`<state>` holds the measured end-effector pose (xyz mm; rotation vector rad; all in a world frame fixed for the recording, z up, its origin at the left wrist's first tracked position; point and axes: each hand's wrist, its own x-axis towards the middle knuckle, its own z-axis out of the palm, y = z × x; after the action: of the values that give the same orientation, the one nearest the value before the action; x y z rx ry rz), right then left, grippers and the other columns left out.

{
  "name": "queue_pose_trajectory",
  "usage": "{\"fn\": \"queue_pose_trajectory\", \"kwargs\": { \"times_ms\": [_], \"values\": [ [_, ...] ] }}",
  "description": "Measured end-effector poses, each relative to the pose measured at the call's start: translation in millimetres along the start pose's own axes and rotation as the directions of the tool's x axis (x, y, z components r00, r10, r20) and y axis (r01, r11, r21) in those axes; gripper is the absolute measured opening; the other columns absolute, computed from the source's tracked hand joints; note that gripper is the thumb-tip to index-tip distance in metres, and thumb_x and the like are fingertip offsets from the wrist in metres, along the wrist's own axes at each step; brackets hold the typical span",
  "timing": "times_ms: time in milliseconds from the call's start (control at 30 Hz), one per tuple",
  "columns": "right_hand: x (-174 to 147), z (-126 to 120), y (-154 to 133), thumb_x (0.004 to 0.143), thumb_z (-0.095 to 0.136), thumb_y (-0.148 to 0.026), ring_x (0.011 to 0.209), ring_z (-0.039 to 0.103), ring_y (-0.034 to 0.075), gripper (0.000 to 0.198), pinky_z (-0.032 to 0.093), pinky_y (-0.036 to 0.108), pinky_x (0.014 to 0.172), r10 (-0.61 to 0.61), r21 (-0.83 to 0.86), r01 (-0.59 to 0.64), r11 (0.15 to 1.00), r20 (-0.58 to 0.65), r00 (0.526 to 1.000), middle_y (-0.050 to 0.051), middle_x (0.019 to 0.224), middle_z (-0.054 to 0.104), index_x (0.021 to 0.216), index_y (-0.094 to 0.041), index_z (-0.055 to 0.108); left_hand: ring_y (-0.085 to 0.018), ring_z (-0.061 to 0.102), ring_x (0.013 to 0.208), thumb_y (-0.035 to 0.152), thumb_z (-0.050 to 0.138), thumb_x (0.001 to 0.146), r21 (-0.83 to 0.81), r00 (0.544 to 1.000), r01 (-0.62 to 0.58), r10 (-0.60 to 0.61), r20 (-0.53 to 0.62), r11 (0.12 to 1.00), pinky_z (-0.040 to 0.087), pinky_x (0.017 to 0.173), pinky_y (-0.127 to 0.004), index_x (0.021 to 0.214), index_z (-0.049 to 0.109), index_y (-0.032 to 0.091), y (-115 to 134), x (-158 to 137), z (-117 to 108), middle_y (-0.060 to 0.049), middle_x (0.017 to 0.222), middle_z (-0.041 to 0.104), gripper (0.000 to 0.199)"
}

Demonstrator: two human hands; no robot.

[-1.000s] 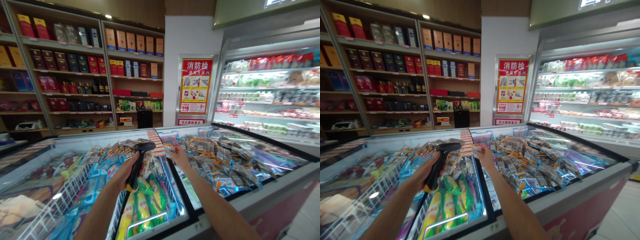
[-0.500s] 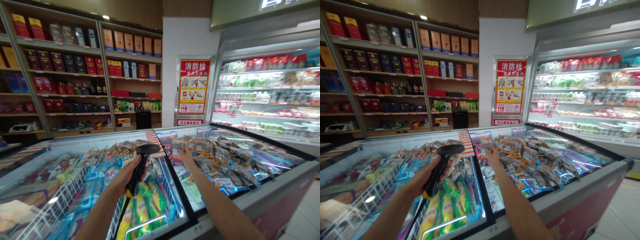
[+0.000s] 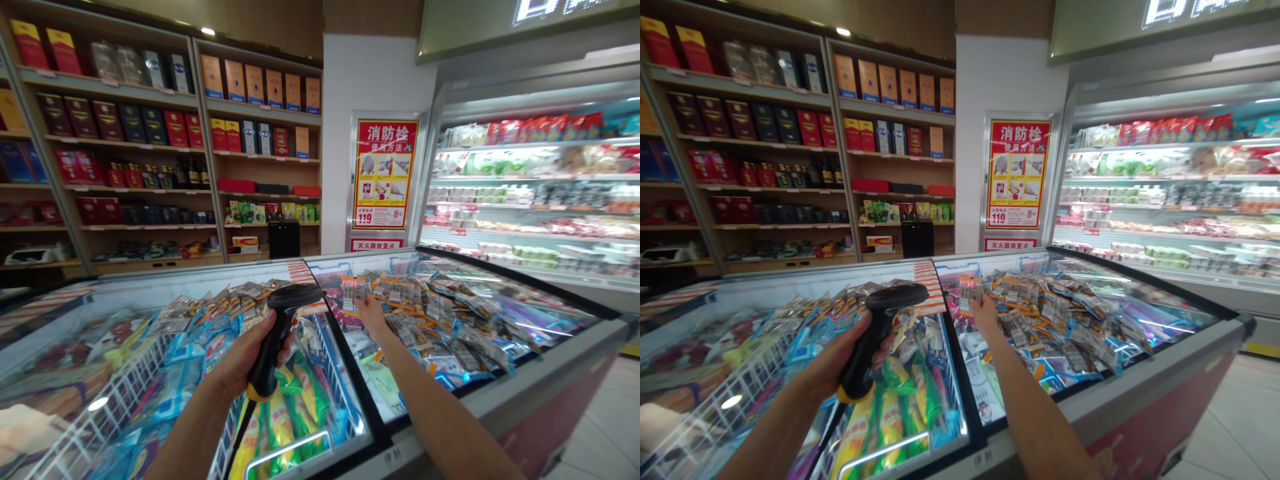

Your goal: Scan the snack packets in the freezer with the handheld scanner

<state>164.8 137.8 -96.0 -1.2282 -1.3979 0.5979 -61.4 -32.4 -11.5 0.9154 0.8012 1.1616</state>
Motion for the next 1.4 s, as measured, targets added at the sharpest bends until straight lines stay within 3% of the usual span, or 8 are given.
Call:
{"fn": "queue_pose_trajectory", "kwargs": {
  "times_ms": [333,567,967,1200,1300,1400],
  "values": [
    [-0.1,-0.3,-0.1,0.065,0.046,-0.038,0.068,0.055,0.019,0.033,0.042,0.028,0.062,-0.001,-0.037,0.001,0.999,0.007,1.0,0.005,0.071,0.063,0.08,-0.013,0.06,-0.008,0.047,0.043,0.047,0.059,0.068,-0.005,1.0,-0.002,0.002,0.021,1.0,0.036,0.04,-0.018,0.073,0.057,0.012,-0.2,0.6,0.3,-0.001,0.055,0.054,0.036],
    [-1.2,0.2,-2.2,0.066,0.044,-0.036,0.077,0.057,0.019,0.033,0.042,0.029,0.07,-0.01,0.036,0.009,0.999,0.022,1.0,0.006,0.08,0.065,0.086,-0.014,0.059,-0.007,0.047,0.043,0.046,0.056,0.071,0.014,1.0,0.02,-0.02,-0.022,1.0,0.038,0.04,-0.017,0.067,0.057,0.012,-1.7,3.5,-6.5,-0.002,0.055,0.057,0.034],
    [-6.7,-3.2,-10.8,0.065,0.046,-0.031,0.072,0.056,0.018,0.019,0.043,0.029,0.068,-0.028,0.005,0.028,1.0,0.067,0.997,0.002,0.071,0.063,0.074,-0.017,0.055,-0.008,0.049,0.043,0.039,0.056,0.073,-0.017,0.999,0.006,-0.006,-0.045,1.0,0.039,0.04,-0.018,0.075,0.057,0.013,0.8,1.8,-5.1,-0.002,0.054,0.057,0.026],
    [4.8,-5.5,-6.5,0.066,0.045,-0.03,0.075,0.058,0.018,0.026,0.044,0.029,0.07,0.013,0.066,-0.012,0.998,-0.023,1.0,0.004,0.078,0.064,0.083,-0.015,0.057,-0.008,0.048,0.042,0.044,0.061,0.067,0.045,0.994,-0.013,0.017,-0.111,0.999,0.039,0.039,-0.018,0.068,0.057,0.013,1.5,3.8,-5.5,-0.002,0.054,0.057,0.031],
    [18.5,-23.2,-6.3,0.066,0.046,-0.031,0.071,0.058,0.018,0.027,0.044,0.028,0.066,0.009,0.005,-0.008,1.0,-0.132,0.991,0.004,0.076,0.064,0.085,-0.015,0.058,-0.008,0.049,0.043,0.047,0.062,0.064,0.073,0.988,-0.013,0.024,-0.151,0.997,0.04,0.039,-0.018,0.067,0.057,0.014,0.8,5.3,-7.2,-0.001,0.053,0.056,0.034],
    [32.5,-55.4,-4.1,0.068,0.046,-0.032,0.069,0.058,0.019,0.032,0.044,0.028,0.064,-0.048,-0.179,0.007,0.984,-0.226,0.973,0.005,0.075,0.065,0.092,-0.015,0.058,-0.008,0.049,0.042,0.049,0.062,0.063,0.104,0.982,-0.012,0.031,-0.185,0.995,0.039,0.039,-0.018,0.066,0.058,0.014,0.5,6.4,-10.2,-0.001,0.052,0.056,0.035]
  ]
}}
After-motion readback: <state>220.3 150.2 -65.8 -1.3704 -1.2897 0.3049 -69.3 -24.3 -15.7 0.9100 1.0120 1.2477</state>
